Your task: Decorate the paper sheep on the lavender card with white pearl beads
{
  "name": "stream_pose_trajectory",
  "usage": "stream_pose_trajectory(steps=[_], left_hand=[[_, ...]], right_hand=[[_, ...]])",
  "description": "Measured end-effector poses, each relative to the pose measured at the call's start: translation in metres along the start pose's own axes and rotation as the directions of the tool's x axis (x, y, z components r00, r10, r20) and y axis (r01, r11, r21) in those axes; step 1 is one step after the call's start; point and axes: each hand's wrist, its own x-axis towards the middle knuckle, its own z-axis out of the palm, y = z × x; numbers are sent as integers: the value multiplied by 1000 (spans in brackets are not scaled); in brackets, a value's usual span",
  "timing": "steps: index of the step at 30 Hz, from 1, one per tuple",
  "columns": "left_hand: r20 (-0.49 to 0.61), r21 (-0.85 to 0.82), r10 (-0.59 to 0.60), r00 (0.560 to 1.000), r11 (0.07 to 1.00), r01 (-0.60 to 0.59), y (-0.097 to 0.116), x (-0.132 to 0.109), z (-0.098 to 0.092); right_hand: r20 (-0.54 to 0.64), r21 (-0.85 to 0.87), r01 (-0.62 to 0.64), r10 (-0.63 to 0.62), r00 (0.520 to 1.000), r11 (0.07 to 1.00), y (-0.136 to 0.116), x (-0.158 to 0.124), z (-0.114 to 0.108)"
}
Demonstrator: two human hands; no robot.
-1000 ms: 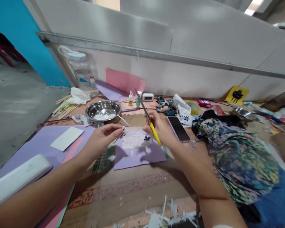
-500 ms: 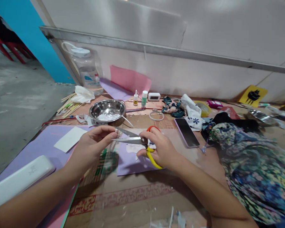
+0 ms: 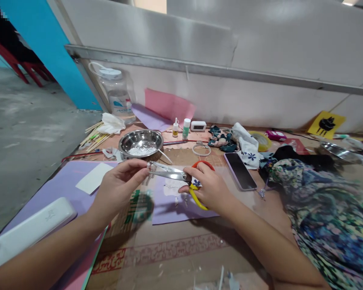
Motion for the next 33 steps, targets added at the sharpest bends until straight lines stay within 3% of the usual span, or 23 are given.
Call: stream_pose_trajectory(steps=[7,15,27,33], left_hand=[[44,51,66,997,996,-68,-2,-1,0],[88,-5,-45,995,999,46,-6,-6,9],[130,41,-61,990,998,56,-8,-6,10],[120,96,12,993,995,-24,-4,-6,9]], right_hand=[[10,38,2,-2,1000,999,1,0,2],[4,-39,5,-5,1000,999,-4,1,2],[8,-70,32,-31,999,997,-7,1,1],[8,-56,38,-37,999,998,-5,1,1]])
